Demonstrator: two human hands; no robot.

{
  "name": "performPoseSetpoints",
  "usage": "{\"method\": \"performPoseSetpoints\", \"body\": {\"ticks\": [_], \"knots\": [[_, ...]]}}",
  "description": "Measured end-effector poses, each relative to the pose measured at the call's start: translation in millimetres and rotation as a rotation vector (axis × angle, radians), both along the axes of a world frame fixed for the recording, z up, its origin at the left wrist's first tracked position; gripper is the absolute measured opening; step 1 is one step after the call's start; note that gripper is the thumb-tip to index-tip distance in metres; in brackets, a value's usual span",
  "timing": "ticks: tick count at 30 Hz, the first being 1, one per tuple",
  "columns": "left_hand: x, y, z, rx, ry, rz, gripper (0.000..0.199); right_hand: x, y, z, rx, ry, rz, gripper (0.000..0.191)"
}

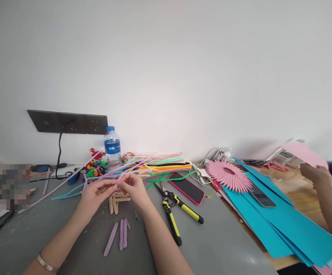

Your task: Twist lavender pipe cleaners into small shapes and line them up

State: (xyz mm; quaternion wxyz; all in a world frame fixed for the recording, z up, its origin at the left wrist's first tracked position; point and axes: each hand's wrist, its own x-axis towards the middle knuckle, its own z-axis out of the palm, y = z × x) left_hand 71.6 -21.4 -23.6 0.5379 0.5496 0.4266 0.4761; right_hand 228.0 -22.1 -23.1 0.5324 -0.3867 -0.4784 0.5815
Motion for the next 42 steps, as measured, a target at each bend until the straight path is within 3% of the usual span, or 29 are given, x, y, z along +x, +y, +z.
{"method": "performPoseSetpoints", "body": {"ticks": [3,10,18,26,33,38,42], "knots": [[-1,0,-1.3,0.108,0.087,0.030,0.024,-1,1,-2.1,-0.008,0.018,0.003,0.037],[-5,2,-3.2,0.155,0.101,0.108,0.024,-1,5,-7.6,-0.066,0.163,-0.054,0.037],[-13,4,-4.9,0.280,0.200,0.120,0.021,4,4,-4.3,-0.066,0.097,-0.105,0.032],[-5,4,-4.9,0.088,-0.064,0.130,0.028,-5,-1,-1.6,-0.090,0.183,0.054,0.030],[1,3,-9.9,-0.021,-0.164,0.125,0.029,-12,-1,-5.6,-0.085,0.176,0.047,0.033],[3,2,0.3,-0.157,-0.329,0.129,0.032,-9,0,-4.4,-0.060,0.106,0.065,0.036],[1,1,8.2,-0.222,-0.335,0.125,0.035,-4,-1,0.8,-0.007,0.087,0.040,0.033]]}}
